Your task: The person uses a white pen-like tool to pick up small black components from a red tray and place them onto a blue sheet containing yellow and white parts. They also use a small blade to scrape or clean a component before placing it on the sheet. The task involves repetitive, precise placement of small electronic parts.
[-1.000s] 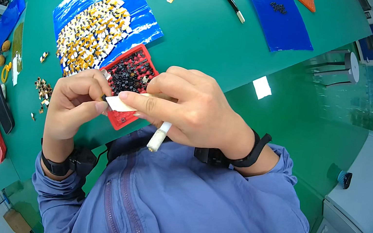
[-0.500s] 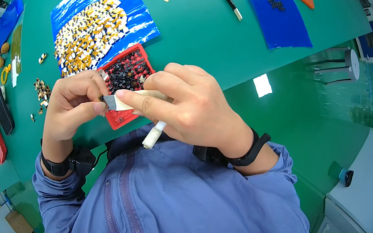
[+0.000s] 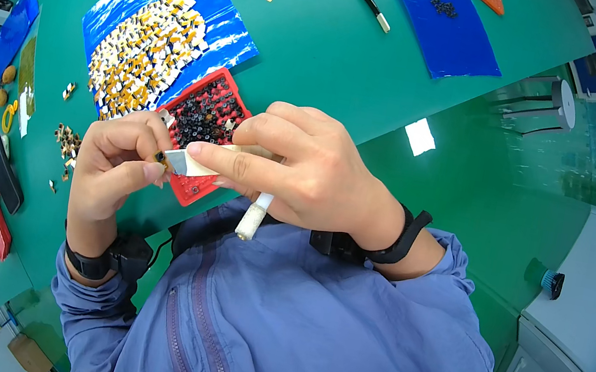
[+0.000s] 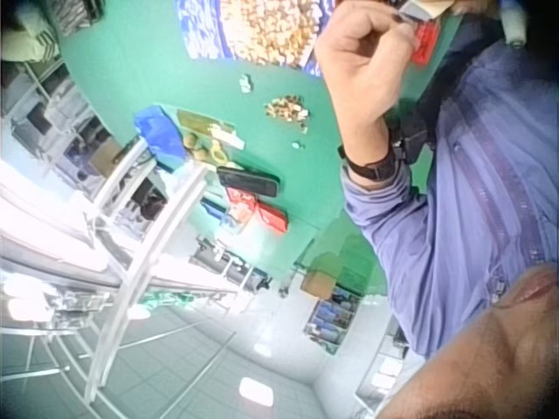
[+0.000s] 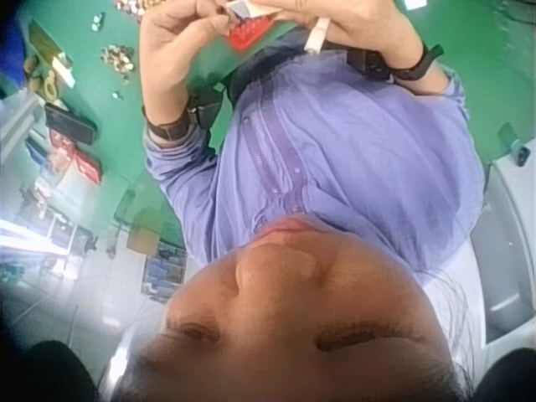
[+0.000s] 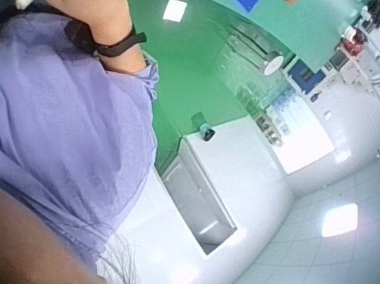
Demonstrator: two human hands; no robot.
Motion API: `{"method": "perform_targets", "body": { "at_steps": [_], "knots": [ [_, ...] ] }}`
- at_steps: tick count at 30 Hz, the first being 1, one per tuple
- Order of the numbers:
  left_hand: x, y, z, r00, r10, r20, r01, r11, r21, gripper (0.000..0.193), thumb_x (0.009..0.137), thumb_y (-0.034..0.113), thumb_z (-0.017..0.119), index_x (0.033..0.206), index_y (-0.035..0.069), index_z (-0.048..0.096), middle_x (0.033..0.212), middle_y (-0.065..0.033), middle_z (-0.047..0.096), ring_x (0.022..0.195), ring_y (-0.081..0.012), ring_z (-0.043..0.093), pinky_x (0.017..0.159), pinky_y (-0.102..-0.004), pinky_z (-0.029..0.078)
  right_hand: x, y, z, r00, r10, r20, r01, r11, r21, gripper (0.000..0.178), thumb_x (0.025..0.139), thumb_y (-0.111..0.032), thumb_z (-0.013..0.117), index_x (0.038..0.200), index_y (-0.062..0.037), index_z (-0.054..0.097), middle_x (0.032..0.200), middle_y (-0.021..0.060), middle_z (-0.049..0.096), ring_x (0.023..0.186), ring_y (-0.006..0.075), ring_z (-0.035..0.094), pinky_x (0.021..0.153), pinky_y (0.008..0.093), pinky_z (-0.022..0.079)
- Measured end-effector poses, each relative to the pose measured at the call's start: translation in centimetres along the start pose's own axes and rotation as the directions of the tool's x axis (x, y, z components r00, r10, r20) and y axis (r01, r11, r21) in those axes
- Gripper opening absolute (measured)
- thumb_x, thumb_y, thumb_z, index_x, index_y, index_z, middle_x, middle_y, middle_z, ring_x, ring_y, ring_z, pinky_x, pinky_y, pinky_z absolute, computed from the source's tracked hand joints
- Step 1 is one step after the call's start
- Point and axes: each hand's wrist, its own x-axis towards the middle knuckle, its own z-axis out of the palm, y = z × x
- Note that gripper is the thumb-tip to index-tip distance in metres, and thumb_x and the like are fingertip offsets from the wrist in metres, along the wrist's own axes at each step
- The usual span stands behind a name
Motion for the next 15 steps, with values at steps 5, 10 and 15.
{"method": "perform_targets", "body": {
  "at_steps": [5,10,15],
  "knots": [
    [-0.03,0.00,-0.03,1.000,-0.021,0.010,0.021,1.000,0.003,0.005,0.072,-0.004,0.058,0.067,-0.003,0.057,0.081,-0.0087,0.058,0.071,-0.0111,0.052,0.061,-0.0235,0.039,0.06,-0.06,0.05,1.000,0.004,0.003,-0.004,1.000,-0.003,0.034,0.068,-0.017,0.072,0.103,-0.0160,0.069,0.072,-0.0010,0.051,0.056,0.0143,0.049,0.049,0.0270,0.040],
    [0.07,0.03,-0.09,0.999,-0.018,0.047,0.018,1.000,-0.009,0.007,0.072,-0.002,0.059,0.066,-0.003,0.056,0.080,-0.0082,0.057,0.069,-0.0101,0.050,0.060,-0.0233,0.038,0.06,0.02,0.24,1.000,-0.020,0.009,0.020,1.000,0.003,0.032,0.069,-0.019,0.072,0.101,-0.0168,0.069,0.073,-0.0012,0.052,0.057,0.0144,0.049,0.050,0.0270,0.040],
    [0.04,0.02,-0.29,0.995,-0.072,0.064,0.080,0.988,-0.135,0.009,0.073,-0.001,0.061,0.065,-0.002,0.056,0.080,-0.0079,0.056,0.066,-0.0085,0.048,0.057,-0.0220,0.036,0.13,-0.08,0.19,1.000,-0.031,0.003,0.031,0.999,-0.013,0.030,0.070,-0.019,0.071,0.100,-0.0167,0.070,0.074,-0.0011,0.053,0.057,0.0145,0.049,0.050,0.0269,0.040]
  ]
}}
